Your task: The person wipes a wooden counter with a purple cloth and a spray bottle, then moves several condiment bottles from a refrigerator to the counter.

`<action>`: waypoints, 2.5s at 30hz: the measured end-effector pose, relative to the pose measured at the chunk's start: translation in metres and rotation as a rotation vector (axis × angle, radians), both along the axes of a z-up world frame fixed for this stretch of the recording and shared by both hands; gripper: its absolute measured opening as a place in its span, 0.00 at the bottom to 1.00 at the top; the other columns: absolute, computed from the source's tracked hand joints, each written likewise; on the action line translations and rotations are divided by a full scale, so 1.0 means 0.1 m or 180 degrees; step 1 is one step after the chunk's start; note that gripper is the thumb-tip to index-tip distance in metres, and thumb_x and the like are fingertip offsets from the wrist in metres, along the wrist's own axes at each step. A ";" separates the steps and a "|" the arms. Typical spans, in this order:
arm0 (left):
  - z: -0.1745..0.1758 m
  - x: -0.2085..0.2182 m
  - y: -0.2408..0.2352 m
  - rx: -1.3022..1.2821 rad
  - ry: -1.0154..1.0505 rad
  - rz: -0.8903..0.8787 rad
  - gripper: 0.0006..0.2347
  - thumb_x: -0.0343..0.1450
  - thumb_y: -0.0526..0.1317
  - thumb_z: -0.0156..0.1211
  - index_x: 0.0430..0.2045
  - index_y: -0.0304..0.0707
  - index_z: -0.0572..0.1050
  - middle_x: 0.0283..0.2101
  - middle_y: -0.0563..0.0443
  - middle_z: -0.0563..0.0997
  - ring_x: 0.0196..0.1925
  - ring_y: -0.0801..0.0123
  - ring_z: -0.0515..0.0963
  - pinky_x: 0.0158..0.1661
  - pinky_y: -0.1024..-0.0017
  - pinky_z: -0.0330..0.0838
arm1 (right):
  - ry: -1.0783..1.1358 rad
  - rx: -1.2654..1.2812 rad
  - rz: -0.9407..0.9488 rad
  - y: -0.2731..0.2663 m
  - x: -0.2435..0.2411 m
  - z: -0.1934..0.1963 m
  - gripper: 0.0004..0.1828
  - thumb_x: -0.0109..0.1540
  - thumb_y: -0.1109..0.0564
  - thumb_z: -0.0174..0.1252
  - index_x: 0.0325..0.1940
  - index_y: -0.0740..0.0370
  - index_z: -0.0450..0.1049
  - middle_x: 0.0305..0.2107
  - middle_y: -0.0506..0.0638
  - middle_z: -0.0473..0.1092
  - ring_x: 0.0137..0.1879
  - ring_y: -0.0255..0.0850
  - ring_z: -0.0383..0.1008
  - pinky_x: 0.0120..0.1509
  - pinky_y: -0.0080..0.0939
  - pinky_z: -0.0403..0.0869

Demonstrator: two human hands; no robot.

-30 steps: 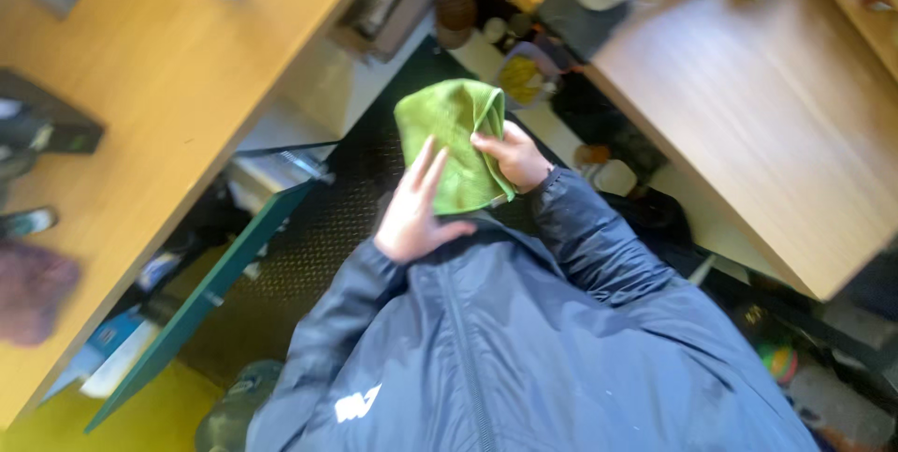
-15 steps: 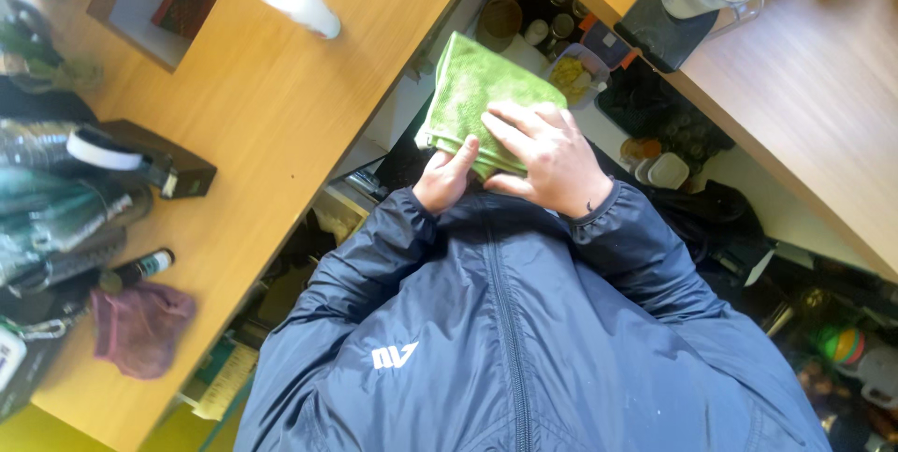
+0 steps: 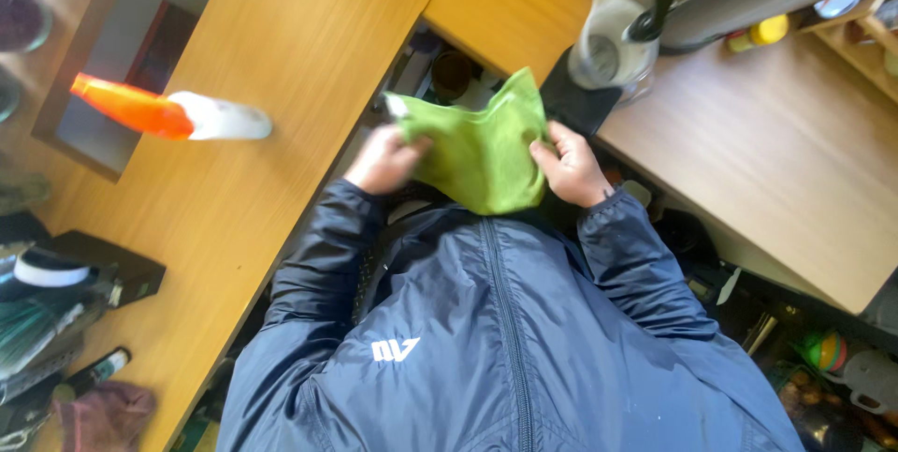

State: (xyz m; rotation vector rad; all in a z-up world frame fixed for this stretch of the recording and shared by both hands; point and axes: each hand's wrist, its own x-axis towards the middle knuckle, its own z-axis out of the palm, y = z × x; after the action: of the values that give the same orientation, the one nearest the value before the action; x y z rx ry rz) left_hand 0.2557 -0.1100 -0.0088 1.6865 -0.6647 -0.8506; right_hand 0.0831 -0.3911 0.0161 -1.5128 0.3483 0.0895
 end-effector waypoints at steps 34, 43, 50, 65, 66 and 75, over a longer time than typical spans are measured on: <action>-0.84 3.48 -1.48 0.0644 -0.2419 0.0285 0.10 0.66 0.39 0.74 0.38 0.42 0.81 0.35 0.52 0.80 0.35 0.61 0.81 0.37 0.64 0.75 | 0.0530 -0.5089 0.0559 -0.65 2.16 -0.32 0.27 0.65 0.59 0.54 0.69 0.66 0.65 0.60 0.62 0.65 0.63 0.58 0.69 0.65 0.57 0.69; -0.81 3.48 -1.47 0.0492 -0.2075 0.0535 0.06 0.68 0.39 0.71 0.32 0.40 0.80 0.34 0.52 0.82 0.34 0.64 0.82 0.37 0.66 0.76 | 0.1835 -0.4927 0.0691 -1.35 2.43 -1.00 0.12 0.66 0.59 0.50 0.49 0.64 0.76 0.44 0.61 0.74 0.47 0.56 0.78 0.45 0.55 0.76; -0.77 3.46 -1.44 0.0374 -0.1915 0.0570 0.06 0.70 0.39 0.70 0.34 0.40 0.80 0.32 0.51 0.84 0.33 0.64 0.83 0.36 0.67 0.76 | 0.1699 -0.4748 0.0662 -1.41 2.40 -0.95 0.13 0.66 0.60 0.50 0.50 0.66 0.75 0.42 0.63 0.76 0.45 0.59 0.79 0.46 0.56 0.76; -0.75 3.42 -1.49 0.0473 -0.1675 0.0738 0.07 0.70 0.40 0.69 0.36 0.40 0.78 0.31 0.51 0.86 0.33 0.66 0.85 0.37 0.70 0.77 | 0.1960 -0.4626 0.0765 -1.42 2.46 -0.73 0.15 0.67 0.59 0.48 0.52 0.65 0.77 0.47 0.64 0.73 0.48 0.60 0.78 0.48 0.56 0.77; -0.74 3.42 -1.50 0.0550 -0.1703 0.0738 0.07 0.70 0.41 0.69 0.36 0.41 0.78 0.31 0.51 0.86 0.33 0.65 0.85 0.36 0.69 0.77 | 0.1993 -0.4663 0.0755 -1.45 2.44 -0.80 0.14 0.67 0.59 0.48 0.51 0.64 0.78 0.47 0.64 0.73 0.49 0.60 0.78 0.49 0.56 0.77; -0.77 3.50 -1.62 0.1018 -0.2036 0.0653 0.07 0.70 0.46 0.67 0.33 0.48 0.79 0.29 0.55 0.85 0.31 0.61 0.84 0.33 0.62 0.74 | 0.1839 -0.4808 0.0328 -1.60 2.43 -1.36 0.15 0.67 0.58 0.46 0.48 0.63 0.78 0.45 0.63 0.73 0.46 0.59 0.78 0.45 0.57 0.77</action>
State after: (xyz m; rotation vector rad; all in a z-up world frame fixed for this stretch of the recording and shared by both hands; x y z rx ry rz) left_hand 0.6060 -0.2721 -0.0857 2.3028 -0.7860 -0.2637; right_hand 0.3261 -0.5516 -0.1195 -3.0029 0.9125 0.4143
